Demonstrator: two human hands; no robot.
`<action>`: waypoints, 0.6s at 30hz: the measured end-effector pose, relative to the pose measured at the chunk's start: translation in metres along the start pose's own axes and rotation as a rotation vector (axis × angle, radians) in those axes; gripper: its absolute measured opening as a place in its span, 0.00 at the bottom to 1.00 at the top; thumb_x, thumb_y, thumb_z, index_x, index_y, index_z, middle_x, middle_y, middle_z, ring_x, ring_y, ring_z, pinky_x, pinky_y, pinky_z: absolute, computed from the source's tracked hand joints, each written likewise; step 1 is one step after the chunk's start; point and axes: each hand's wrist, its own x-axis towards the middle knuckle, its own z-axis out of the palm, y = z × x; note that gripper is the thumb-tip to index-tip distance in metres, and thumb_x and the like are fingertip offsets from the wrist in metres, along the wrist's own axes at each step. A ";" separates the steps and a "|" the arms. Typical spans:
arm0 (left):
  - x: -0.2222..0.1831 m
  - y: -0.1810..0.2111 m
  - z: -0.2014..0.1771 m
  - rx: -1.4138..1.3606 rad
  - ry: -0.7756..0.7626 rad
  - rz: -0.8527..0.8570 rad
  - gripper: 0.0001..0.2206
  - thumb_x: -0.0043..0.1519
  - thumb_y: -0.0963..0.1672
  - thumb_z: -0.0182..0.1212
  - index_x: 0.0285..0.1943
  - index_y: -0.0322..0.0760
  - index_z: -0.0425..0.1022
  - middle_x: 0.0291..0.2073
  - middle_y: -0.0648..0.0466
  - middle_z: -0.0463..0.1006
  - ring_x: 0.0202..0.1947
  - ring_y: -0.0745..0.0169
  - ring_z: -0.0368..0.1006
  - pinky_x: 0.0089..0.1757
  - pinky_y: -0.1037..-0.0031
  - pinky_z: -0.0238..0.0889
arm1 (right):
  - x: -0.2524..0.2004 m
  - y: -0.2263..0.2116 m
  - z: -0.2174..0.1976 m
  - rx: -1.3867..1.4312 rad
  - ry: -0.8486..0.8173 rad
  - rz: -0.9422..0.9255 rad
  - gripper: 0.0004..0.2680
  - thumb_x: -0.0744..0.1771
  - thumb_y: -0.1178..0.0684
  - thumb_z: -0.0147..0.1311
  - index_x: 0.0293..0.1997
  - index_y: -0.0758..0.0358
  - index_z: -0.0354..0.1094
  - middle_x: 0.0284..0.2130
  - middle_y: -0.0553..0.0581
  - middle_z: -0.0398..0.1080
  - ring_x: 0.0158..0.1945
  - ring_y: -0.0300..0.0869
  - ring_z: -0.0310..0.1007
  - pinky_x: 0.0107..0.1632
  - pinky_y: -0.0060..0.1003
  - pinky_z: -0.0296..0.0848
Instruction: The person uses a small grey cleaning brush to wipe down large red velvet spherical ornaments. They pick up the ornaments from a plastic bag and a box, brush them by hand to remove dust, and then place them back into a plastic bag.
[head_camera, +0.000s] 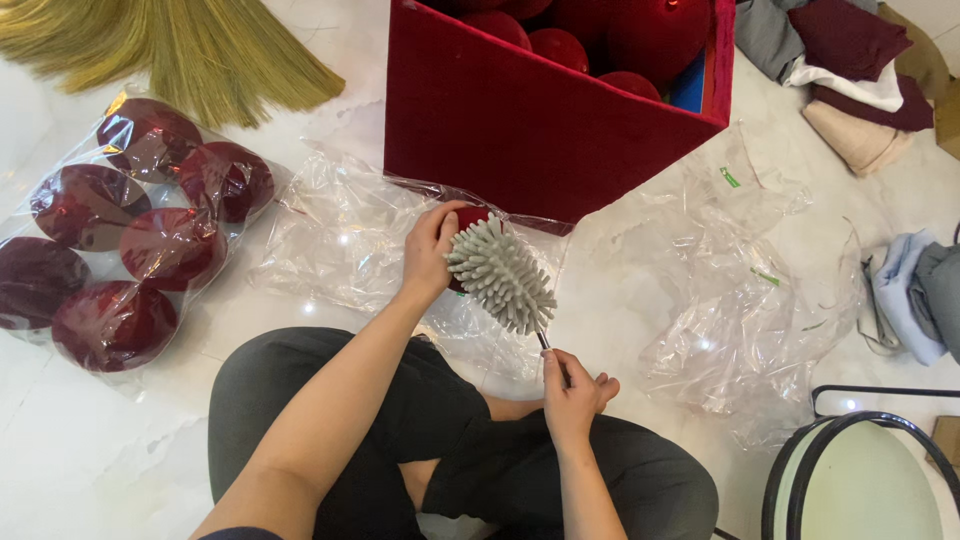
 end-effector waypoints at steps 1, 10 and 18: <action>0.001 0.001 -0.001 -0.001 0.000 0.000 0.18 0.68 0.49 0.42 0.55 0.46 0.79 0.52 0.50 0.80 0.55 0.54 0.73 0.52 0.63 0.64 | 0.001 0.002 0.001 0.000 0.000 -0.001 0.10 0.67 0.40 0.53 0.40 0.43 0.83 0.32 0.31 0.79 0.58 0.50 0.48 0.73 0.51 0.46; 0.012 0.028 -0.009 -0.516 0.105 -0.613 0.20 0.62 0.49 0.43 0.54 0.46 0.80 0.53 0.54 0.80 0.52 0.59 0.75 0.50 0.71 0.69 | 0.004 -0.003 -0.001 -0.041 -0.018 0.084 0.10 0.67 0.38 0.52 0.41 0.38 0.82 0.27 0.31 0.78 0.59 0.51 0.46 0.69 0.40 0.49; 0.018 0.016 -0.013 -0.692 0.172 -0.795 0.15 0.61 0.52 0.44 0.48 0.54 0.75 0.47 0.57 0.80 0.48 0.55 0.76 0.39 0.68 0.69 | 0.005 -0.010 -0.004 -0.026 -0.062 0.113 0.12 0.68 0.39 0.47 0.41 0.39 0.82 0.11 0.39 0.67 0.55 0.46 0.48 0.73 0.41 0.43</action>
